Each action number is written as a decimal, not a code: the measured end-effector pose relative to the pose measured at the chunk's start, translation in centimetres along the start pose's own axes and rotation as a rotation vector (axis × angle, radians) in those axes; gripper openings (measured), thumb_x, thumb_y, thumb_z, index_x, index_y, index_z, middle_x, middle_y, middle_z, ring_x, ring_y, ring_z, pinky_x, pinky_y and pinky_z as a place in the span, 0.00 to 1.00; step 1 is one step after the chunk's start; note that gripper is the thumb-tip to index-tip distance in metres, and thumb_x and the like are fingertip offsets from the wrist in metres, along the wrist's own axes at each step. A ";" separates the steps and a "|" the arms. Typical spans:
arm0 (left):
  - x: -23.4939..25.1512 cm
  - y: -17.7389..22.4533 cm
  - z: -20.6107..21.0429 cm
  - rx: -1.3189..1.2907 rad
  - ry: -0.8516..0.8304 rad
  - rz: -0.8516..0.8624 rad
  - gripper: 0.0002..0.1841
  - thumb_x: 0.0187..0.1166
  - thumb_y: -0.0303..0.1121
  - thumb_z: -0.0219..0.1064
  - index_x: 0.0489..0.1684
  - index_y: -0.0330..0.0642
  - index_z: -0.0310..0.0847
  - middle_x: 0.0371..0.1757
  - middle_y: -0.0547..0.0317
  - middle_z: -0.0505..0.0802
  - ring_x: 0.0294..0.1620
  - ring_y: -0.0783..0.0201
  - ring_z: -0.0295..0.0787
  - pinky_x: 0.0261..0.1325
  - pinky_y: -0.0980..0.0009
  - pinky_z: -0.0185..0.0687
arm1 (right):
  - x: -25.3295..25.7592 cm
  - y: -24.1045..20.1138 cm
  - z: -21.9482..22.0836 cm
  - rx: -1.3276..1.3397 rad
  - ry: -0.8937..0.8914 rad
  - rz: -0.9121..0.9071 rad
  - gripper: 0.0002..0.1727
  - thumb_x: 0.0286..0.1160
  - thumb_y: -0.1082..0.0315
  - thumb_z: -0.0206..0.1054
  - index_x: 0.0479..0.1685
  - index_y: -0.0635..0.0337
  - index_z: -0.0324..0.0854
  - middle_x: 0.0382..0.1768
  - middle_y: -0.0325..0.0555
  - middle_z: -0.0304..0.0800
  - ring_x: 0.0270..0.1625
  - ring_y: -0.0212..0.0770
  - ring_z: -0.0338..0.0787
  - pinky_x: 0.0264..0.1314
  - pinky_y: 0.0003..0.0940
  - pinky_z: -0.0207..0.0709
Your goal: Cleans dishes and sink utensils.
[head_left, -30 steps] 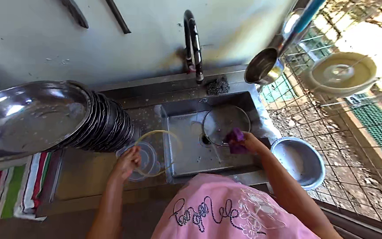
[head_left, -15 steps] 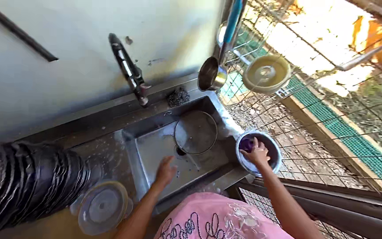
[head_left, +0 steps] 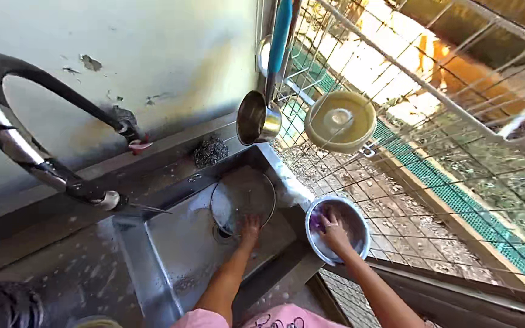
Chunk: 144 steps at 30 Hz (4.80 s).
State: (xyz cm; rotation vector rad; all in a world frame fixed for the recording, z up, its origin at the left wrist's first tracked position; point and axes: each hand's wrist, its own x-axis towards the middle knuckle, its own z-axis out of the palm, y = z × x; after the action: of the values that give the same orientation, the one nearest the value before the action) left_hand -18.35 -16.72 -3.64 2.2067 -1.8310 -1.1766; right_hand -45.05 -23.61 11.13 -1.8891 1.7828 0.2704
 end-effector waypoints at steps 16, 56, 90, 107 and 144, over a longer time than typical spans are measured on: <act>-17.4 -9.0 -17.3 -0.597 0.378 -0.292 0.20 0.92 0.37 0.55 0.66 0.25 0.79 0.54 0.37 0.93 0.52 0.46 0.94 0.62 0.48 0.86 | -6.1 -25.3 2.5 1.385 -0.383 -0.295 0.21 0.81 0.74 0.56 0.72 0.70 0.71 0.42 0.54 0.91 0.36 0.43 0.91 0.40 0.41 0.87; -21.8 -6.5 -10.6 -0.407 0.572 -0.173 0.28 0.63 0.24 0.77 0.62 0.14 0.78 0.51 0.26 0.92 0.56 0.38 0.92 0.67 0.46 0.82 | -3.9 -28.4 16.7 0.748 0.320 -1.132 0.26 0.72 0.49 0.66 0.39 0.69 0.93 0.50 0.68 0.94 0.63 0.70 0.89 0.78 0.67 0.70; -24.3 -9.8 -7.3 -0.626 0.678 -0.395 0.21 0.68 0.27 0.76 0.53 0.15 0.81 0.39 0.36 0.93 0.40 0.53 0.91 0.51 0.57 0.86 | 7.1 -31.3 16.2 0.549 -0.450 -0.397 0.32 0.81 0.45 0.64 0.55 0.73 0.85 0.55 0.70 0.88 0.62 0.63 0.88 0.70 0.62 0.75; -23.5 -9.8 -9.8 -0.547 0.628 -0.480 0.37 0.66 0.22 0.76 0.77 0.17 0.65 0.56 0.25 0.89 0.58 0.40 0.88 0.67 0.48 0.79 | -6.4 -32.9 18.9 0.709 -0.225 -0.728 0.28 0.85 0.64 0.57 0.80 0.71 0.72 0.86 0.71 0.65 0.91 0.70 0.57 0.94 0.61 0.46; -24.2 -12.6 -8.3 -0.664 0.734 -0.691 0.23 0.94 0.37 0.49 0.57 0.19 0.80 0.43 0.33 0.87 0.45 0.50 0.83 0.55 0.53 0.77 | 5.1 -26.7 27.9 0.756 -0.463 -0.562 0.33 0.91 0.55 0.53 0.88 0.66 0.62 0.88 0.65 0.62 0.90 0.57 0.65 0.93 0.52 0.56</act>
State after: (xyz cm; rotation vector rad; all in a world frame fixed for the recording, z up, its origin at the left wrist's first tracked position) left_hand -3.63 4.41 8.70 2.3714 -0.3401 -0.6785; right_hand -12.82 -14.29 -8.58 -1.5083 0.8202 -0.1522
